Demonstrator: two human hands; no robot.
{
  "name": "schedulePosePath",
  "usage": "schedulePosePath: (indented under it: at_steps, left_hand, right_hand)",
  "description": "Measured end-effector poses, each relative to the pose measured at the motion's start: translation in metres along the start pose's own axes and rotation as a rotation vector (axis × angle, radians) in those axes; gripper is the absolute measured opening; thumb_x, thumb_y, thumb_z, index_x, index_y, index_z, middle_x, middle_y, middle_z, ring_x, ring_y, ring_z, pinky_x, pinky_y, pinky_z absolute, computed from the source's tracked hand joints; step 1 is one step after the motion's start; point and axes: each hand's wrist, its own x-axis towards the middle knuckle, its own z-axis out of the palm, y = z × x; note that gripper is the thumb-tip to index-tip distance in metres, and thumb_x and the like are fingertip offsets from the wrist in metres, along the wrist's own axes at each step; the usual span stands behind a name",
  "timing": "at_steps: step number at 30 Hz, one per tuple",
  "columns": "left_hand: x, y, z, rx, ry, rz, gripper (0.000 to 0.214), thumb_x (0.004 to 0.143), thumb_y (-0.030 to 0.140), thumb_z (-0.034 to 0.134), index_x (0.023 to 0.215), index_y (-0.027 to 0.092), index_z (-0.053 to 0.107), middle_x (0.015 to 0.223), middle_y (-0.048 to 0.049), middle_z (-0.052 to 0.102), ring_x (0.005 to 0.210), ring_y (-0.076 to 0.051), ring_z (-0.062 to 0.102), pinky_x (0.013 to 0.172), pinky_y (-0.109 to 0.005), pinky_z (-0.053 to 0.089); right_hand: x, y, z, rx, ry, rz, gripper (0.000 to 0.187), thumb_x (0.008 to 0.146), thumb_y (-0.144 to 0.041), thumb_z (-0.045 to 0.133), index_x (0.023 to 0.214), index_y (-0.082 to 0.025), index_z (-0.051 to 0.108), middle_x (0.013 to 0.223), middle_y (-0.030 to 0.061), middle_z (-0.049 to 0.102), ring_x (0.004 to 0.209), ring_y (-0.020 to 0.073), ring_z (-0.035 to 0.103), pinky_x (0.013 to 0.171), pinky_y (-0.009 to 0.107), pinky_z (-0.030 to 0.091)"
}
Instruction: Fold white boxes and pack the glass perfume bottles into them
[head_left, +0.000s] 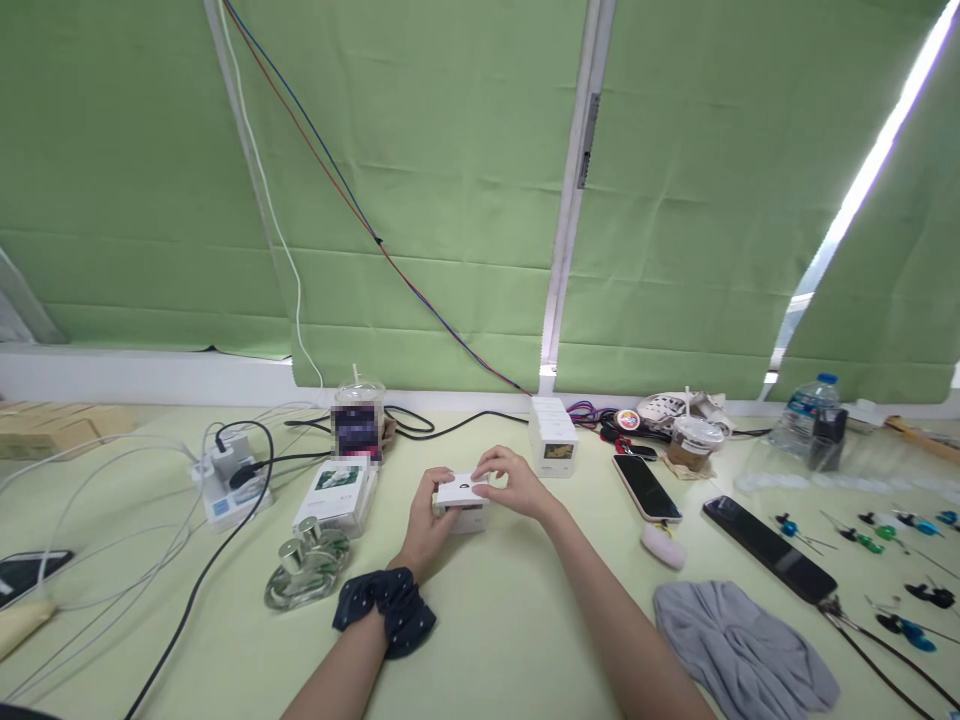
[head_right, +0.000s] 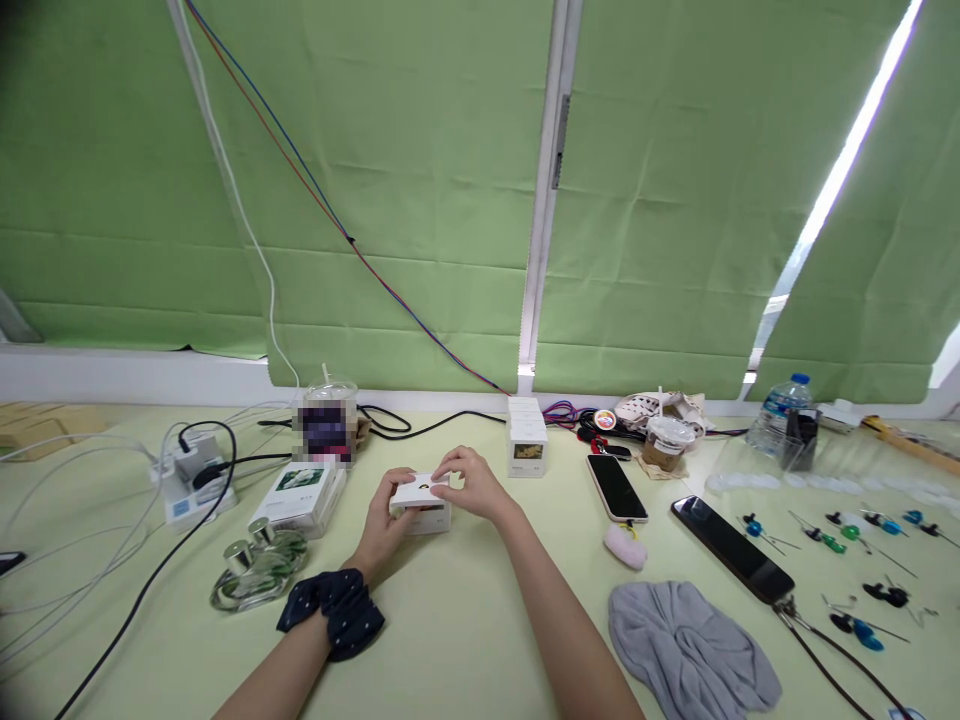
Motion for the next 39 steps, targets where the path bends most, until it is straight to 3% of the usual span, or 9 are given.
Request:
schedulePosePath:
  at_steps: [4,11,14,19,26,31,34,39]
  left_hand:
    - [0.001,0.001,0.001,0.007,0.022,-0.057,0.021,0.08,0.03,0.06,0.095,0.021,0.048,0.101,-0.0046,0.053,0.097,-0.02,0.054,0.086,-0.034,0.042]
    - [0.002,0.004,0.002,0.009,0.037,-0.114,0.021,0.082,0.034,0.059,0.096,0.02,0.052,0.096,-0.0048,0.057,0.095,-0.02,0.055,0.083,-0.033,0.044]
    - [0.001,0.004,0.003,0.013,0.016,-0.178,0.024,0.082,0.037,0.058,0.098,0.021,0.051,0.095,-0.004,0.057,0.089,-0.019,0.056,0.079,-0.032,0.045]
    - [0.0,0.009,0.004,0.0,0.004,-0.219,0.027,0.082,0.04,0.058,0.099,0.021,0.051,0.092,-0.0026,0.058,0.084,-0.017,0.056,0.076,-0.029,0.046]
    - [0.002,0.015,0.003,0.012,-0.006,-0.262,0.031,0.081,0.043,0.058,0.101,0.021,0.049,0.09,-0.0019,0.059,0.083,-0.017,0.057,0.076,-0.028,0.045]
    - [0.004,0.016,0.003,0.035,0.001,-0.23,0.027,0.081,0.041,0.059,0.098,0.021,0.051,0.09,-0.0018,0.06,0.082,-0.017,0.057,0.074,-0.028,0.046]
    - [0.005,0.015,0.004,0.029,-0.013,-0.244,0.028,0.082,0.041,0.059,0.1,0.021,0.05,0.09,-0.0019,0.061,0.084,-0.017,0.059,0.075,-0.028,0.046]
    - [0.005,0.014,0.005,0.016,-0.01,-0.255,0.03,0.083,0.041,0.058,0.103,0.02,0.049,0.092,-0.0026,0.061,0.083,-0.017,0.059,0.075,-0.028,0.046]
  right_hand:
    - [0.003,0.002,0.0,0.147,0.069,0.001,0.02,0.071,-0.025,0.071,0.091,-0.021,0.07,0.095,0.0041,0.06,0.071,0.0119,0.059,0.069,0.028,0.051]
    - [0.004,0.002,0.005,0.245,0.054,0.051,0.027,0.089,-0.041,0.05,0.1,-0.02,0.064,0.083,0.0033,0.067,0.08,0.0157,0.063,0.072,0.029,0.05]
    - [0.003,-0.002,0.006,0.24,0.029,0.039,0.031,0.09,-0.045,0.048,0.104,-0.021,0.062,0.085,0.0033,0.067,0.083,0.0157,0.063,0.072,0.028,0.049]
    - [0.002,-0.006,0.006,0.187,0.047,0.011,0.028,0.081,-0.041,0.063,0.102,-0.023,0.062,0.092,0.0024,0.067,0.084,0.0149,0.063,0.073,0.026,0.048]
    - [0.004,0.001,0.009,0.19,0.139,-0.012,0.028,0.085,-0.044,0.057,0.078,-0.019,0.067,0.085,0.0052,0.066,0.079,0.0157,0.062,0.066,0.027,0.049]
    - [0.002,0.003,0.01,0.197,0.129,0.007,0.025,0.078,-0.04,0.065,0.096,-0.022,0.066,0.09,0.0033,0.066,0.078,0.0142,0.062,0.069,0.027,0.05]
    - [0.003,0.005,0.012,0.202,0.162,0.011,0.027,0.082,-0.036,0.061,0.105,-0.023,0.061,0.088,0.0019,0.065,0.072,0.0122,0.061,0.067,0.025,0.049]
    - [0.004,0.011,0.021,0.084,0.26,-0.055,0.014,0.085,-0.031,0.057,0.091,-0.021,0.065,0.091,0.0046,0.065,0.079,0.0148,0.06,0.069,0.027,0.049]
